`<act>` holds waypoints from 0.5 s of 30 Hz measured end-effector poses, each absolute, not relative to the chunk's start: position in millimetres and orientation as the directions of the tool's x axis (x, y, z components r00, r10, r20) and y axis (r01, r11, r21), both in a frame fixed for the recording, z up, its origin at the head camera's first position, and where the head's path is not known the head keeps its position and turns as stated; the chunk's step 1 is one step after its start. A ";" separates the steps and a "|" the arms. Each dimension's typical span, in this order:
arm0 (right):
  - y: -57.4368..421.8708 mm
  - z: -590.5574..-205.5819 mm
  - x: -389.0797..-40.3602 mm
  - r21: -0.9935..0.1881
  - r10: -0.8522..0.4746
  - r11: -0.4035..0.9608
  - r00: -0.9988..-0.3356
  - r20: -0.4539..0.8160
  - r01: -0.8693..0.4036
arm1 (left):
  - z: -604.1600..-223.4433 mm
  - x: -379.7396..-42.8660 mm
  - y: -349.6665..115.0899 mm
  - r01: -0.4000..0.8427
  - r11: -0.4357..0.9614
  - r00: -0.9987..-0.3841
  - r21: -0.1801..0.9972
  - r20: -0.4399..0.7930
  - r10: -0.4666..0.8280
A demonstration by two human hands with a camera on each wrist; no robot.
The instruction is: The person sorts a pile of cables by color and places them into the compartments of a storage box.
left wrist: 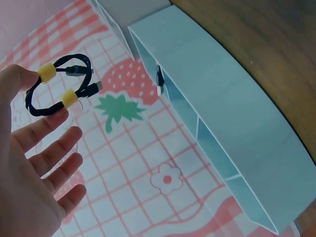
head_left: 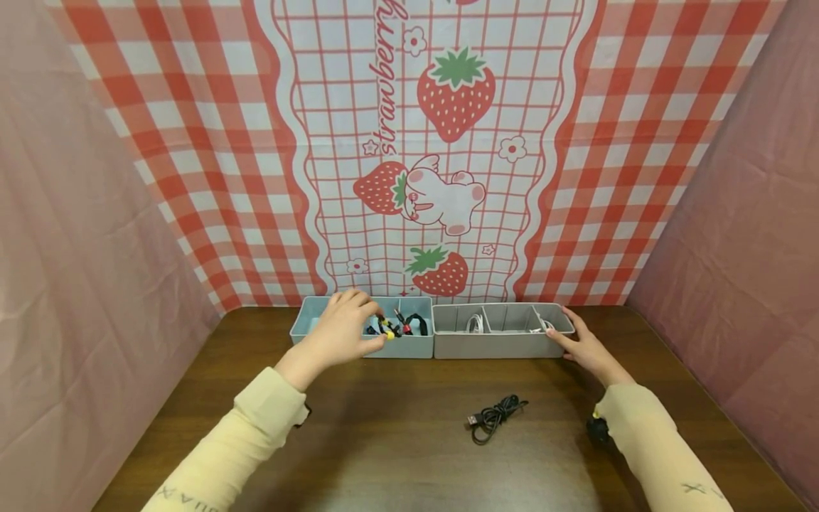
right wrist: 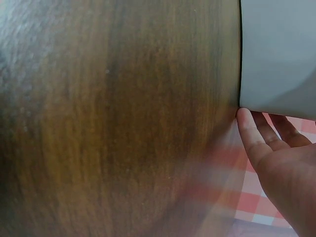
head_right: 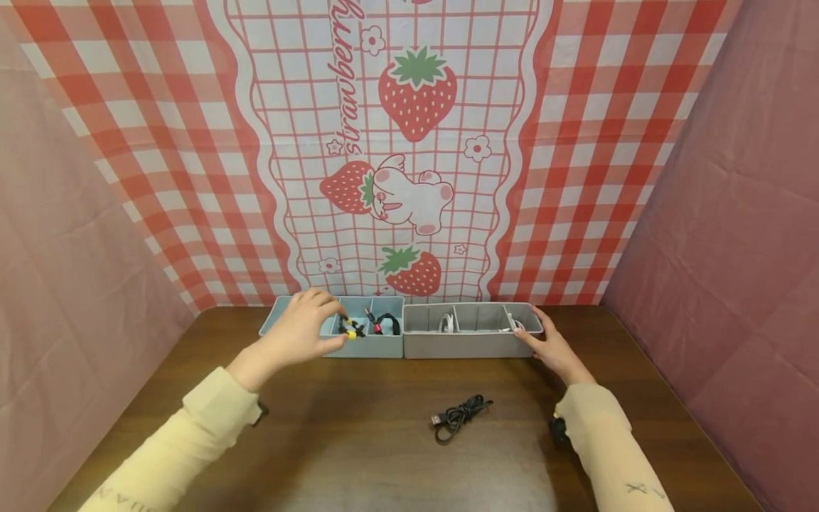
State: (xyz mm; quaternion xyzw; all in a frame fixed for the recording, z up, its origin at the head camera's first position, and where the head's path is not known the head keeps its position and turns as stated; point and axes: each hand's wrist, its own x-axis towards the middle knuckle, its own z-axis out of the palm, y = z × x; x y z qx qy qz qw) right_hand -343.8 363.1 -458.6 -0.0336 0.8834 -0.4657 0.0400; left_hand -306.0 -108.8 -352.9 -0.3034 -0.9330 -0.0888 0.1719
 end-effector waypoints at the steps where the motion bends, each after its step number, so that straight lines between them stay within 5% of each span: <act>1: 363.1 -458.7 -343.7 -0.825 -0.097 0.565 -0.994 -0.040 -0.022 | -352.4 -307.5 -110.3 0.588 0.806 -0.761 0.061 0.379 0.527; 15: 364.2 -459.4 -345.5 -0.826 -0.079 0.563 -0.996 -0.052 -0.001 | -350.6 -320.8 -131.8 0.505 0.857 -0.782 0.098 0.472 0.407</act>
